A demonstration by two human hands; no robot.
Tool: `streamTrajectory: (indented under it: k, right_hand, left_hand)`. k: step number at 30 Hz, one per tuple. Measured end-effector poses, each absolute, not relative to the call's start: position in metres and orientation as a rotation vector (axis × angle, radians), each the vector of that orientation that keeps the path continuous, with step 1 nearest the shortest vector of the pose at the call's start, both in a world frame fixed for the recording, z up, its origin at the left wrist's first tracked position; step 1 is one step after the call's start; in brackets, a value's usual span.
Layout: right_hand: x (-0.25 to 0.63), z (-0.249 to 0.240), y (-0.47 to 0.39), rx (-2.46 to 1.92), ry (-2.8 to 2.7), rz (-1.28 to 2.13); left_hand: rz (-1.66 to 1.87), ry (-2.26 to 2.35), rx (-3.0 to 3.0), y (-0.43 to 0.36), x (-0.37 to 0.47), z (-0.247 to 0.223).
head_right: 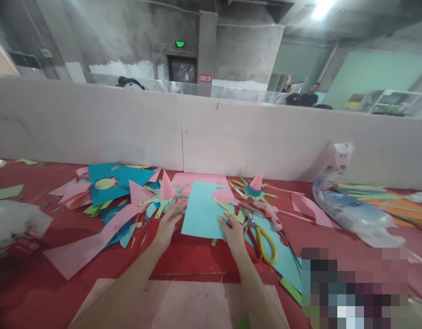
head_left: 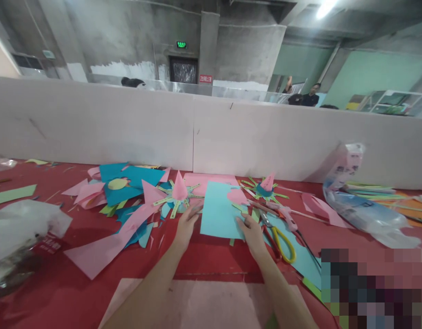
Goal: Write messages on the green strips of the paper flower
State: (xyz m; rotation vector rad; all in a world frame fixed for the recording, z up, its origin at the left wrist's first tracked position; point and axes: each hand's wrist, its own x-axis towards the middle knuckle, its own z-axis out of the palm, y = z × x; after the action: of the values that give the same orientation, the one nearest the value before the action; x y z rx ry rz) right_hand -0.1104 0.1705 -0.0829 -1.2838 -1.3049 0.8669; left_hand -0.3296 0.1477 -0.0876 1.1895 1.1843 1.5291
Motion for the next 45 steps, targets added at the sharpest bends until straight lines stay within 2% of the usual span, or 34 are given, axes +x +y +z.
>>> streamTrajectory:
  k: [12,24,33,39,45]
  right_hand:
    - [-0.110,-0.089,0.177,-1.254,-1.171,0.995]
    - [-0.110,-0.071,0.166,-1.229,-1.237,1.157]
    - [-0.110,-0.066,0.161,-1.112,-1.223,1.211]
    - [-0.113,-0.060,0.150,-0.834,-1.065,1.421]
    - [-0.127,-0.061,0.145,-0.819,-1.098,1.525]
  left_hand:
    - [1.217,1.113,1.571,0.137,-0.322,-0.074]
    - [1.014,1.049,1.717,0.134,-0.320,-0.072]
    - [1.097,1.200,1.585,0.138,-0.322,-0.077]
    - [1.177,1.304,1.442,0.139,-0.324,-0.077]
    - [1.172,1.279,1.389,0.137,-0.323,-0.073]
